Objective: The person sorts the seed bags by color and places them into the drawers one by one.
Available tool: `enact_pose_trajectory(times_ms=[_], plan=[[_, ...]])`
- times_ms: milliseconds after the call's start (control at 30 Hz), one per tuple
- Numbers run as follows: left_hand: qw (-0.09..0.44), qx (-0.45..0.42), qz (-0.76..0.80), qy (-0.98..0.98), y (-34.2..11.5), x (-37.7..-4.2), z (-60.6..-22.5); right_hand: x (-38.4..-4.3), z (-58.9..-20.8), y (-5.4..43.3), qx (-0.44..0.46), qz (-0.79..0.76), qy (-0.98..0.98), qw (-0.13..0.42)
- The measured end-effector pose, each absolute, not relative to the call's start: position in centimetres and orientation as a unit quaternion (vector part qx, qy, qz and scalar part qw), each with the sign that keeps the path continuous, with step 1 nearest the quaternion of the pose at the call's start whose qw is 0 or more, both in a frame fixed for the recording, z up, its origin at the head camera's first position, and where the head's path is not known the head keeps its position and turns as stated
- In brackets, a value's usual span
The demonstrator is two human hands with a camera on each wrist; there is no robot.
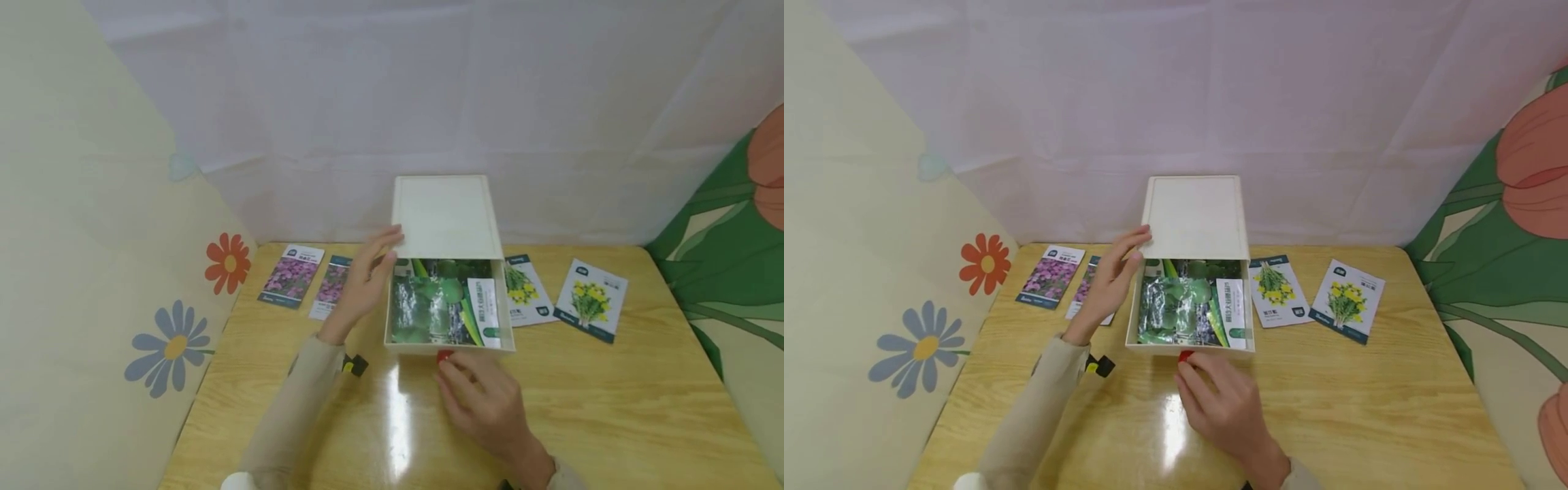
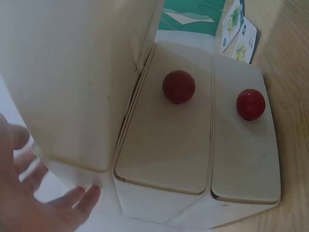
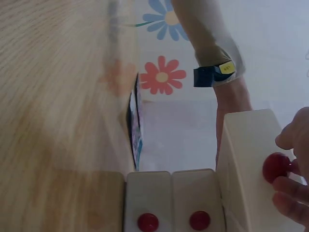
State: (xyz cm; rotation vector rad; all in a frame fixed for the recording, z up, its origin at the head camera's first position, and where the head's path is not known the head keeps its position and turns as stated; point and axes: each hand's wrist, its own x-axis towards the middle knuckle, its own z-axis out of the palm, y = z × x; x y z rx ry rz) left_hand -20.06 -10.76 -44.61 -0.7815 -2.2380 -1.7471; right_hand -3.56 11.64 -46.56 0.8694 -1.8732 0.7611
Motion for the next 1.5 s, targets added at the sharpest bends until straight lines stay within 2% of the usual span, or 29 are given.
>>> enact_pose_trajectory(times_ms=[433, 867, 1167, 1500], plan=[[0.113, -0.330, -0.589, -0.729, -11.2, -21.2, -46.0, -4.1, -48.1, 11.2, 0.325, 0.299, -0.768, 0.464], [0.137, -0.334, -0.601, -0.713, -11.1, -21.2, -46.6, -4.6, -48.3, 11.2, 0.330, 0.313, -0.770, 0.448], [0.129, -0.326, -0.610, -0.711, -10.9, -21.1, -46.6, -5.0, -48.1, 11.3, 0.336, 0.327, -0.759, 0.452], [0.120, -0.317, -0.620, -0.708, -10.5, -19.4, -43.9, -5.6, -47.6, 11.2, 0.349, 0.334, -0.742, 0.465]])
